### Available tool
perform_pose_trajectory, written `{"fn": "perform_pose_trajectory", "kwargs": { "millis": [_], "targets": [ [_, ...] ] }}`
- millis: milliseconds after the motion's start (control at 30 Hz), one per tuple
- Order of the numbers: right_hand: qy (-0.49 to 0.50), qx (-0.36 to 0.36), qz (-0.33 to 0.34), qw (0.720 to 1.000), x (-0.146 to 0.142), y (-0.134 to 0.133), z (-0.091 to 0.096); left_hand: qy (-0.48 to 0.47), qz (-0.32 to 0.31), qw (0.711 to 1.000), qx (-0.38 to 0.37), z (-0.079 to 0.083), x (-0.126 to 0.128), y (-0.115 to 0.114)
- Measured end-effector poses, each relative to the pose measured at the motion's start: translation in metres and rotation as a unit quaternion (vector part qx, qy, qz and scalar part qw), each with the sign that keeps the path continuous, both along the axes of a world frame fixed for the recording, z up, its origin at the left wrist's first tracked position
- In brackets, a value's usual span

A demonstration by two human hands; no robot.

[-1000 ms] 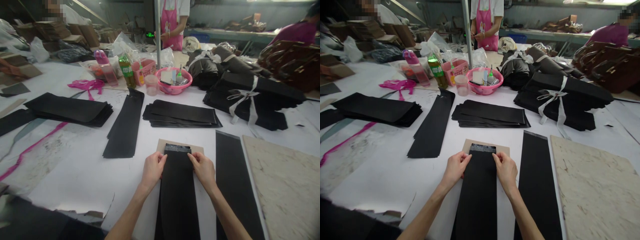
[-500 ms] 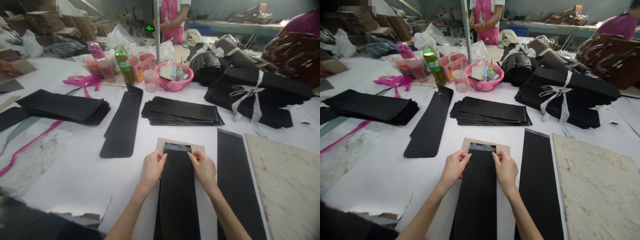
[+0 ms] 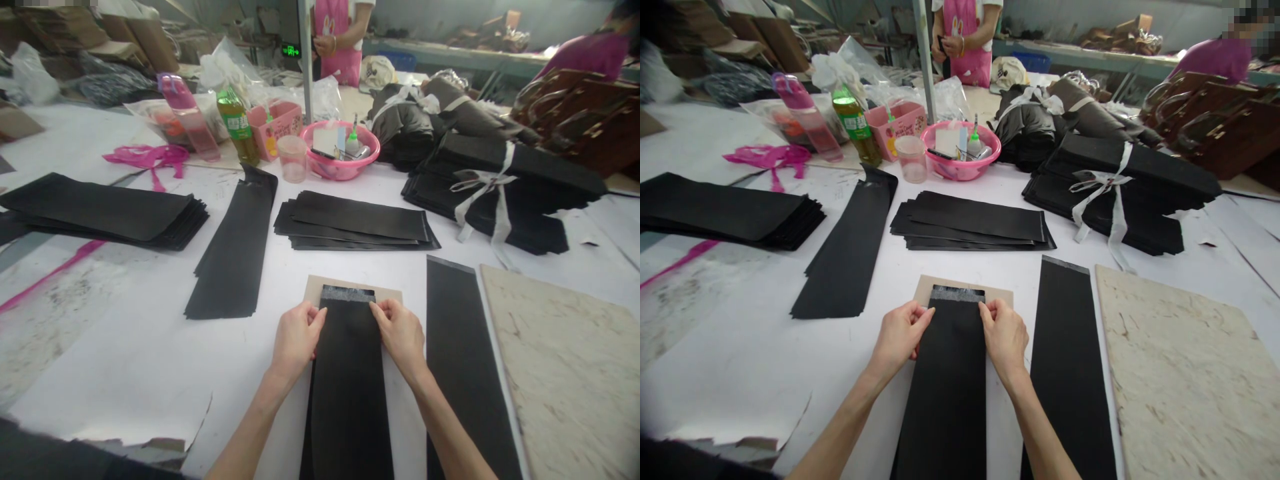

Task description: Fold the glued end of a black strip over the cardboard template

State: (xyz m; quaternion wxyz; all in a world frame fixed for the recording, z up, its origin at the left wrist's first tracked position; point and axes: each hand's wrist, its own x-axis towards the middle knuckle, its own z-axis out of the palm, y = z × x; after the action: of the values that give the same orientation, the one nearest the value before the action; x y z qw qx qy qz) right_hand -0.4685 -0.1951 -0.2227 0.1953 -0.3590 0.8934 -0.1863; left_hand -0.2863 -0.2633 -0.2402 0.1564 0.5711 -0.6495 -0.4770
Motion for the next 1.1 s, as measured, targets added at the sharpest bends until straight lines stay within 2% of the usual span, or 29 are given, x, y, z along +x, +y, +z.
{"fn": "perform_pose_trajectory", "kwargs": {
  "millis": [1100],
  "targets": [
    [0.012,0.026,0.003,1.000,0.0005,-0.0056,0.0005,-0.015,-0.012,1.000,0.008,-0.0042,-0.0007,-0.0048]
  ]
}}
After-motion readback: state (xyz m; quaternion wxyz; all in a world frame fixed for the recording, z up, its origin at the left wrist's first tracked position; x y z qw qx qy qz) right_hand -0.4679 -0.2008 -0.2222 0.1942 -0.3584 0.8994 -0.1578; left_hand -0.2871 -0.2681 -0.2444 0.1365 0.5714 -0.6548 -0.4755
